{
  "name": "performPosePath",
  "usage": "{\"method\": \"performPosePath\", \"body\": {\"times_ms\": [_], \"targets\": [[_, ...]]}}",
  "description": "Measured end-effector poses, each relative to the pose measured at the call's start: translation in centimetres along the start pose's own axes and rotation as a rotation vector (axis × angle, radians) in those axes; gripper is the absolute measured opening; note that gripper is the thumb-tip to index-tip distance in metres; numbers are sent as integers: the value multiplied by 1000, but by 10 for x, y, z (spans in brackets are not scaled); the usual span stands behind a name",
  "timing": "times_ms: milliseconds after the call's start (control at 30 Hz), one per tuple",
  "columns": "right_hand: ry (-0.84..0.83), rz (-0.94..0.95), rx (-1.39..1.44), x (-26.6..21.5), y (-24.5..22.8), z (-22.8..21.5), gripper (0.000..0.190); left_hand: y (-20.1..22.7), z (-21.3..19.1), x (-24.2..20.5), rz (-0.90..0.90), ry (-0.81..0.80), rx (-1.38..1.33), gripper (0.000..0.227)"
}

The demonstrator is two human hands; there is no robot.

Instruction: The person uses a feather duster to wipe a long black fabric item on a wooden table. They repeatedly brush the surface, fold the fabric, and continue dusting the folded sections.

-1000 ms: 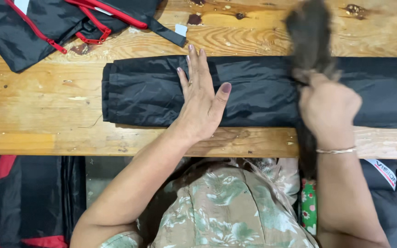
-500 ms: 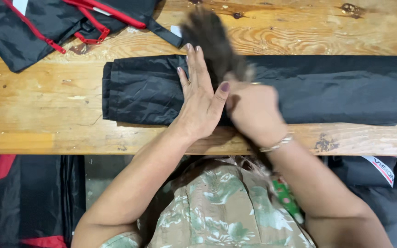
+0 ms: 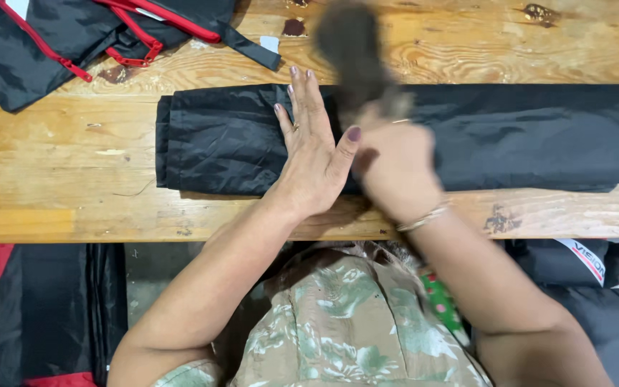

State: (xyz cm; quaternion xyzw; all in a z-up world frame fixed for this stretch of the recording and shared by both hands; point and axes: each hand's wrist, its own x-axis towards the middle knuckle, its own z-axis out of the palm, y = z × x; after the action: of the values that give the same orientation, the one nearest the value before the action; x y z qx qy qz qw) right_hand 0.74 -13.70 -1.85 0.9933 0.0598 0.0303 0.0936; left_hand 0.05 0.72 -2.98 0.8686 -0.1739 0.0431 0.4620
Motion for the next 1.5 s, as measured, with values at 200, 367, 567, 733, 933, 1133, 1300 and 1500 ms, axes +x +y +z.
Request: {"method": "performPosePath", "body": {"times_ms": [200,367,567,733,933,1133,1300,1500], "targets": [[164,-208,100,-18,-5,-22,19,1,-18,-5,43,-54,-183,87],[141,32,-266,-34,115,11,18,7,-15,-3,13,-60,-126,88],[125,256,-334,-39,160,40,16,12,-10,-3,-27,-50,34,96],[-111,174,-193,-24,40,1,17,12,-3,-1,-33,-38,127,95],[298,-343,217,-32,4,-2,16,17,-16,-2,-60,-52,49,102],[130,75,-122,-33,122,29,21,20,-17,0,-55,-96,-2,98],[153,175,-331,-31,124,27,14,19,-12,1,-72,-100,77,97],[286,-327,123,-40,-13,11,16,19,-12,2,-67,-69,48,103]]}}
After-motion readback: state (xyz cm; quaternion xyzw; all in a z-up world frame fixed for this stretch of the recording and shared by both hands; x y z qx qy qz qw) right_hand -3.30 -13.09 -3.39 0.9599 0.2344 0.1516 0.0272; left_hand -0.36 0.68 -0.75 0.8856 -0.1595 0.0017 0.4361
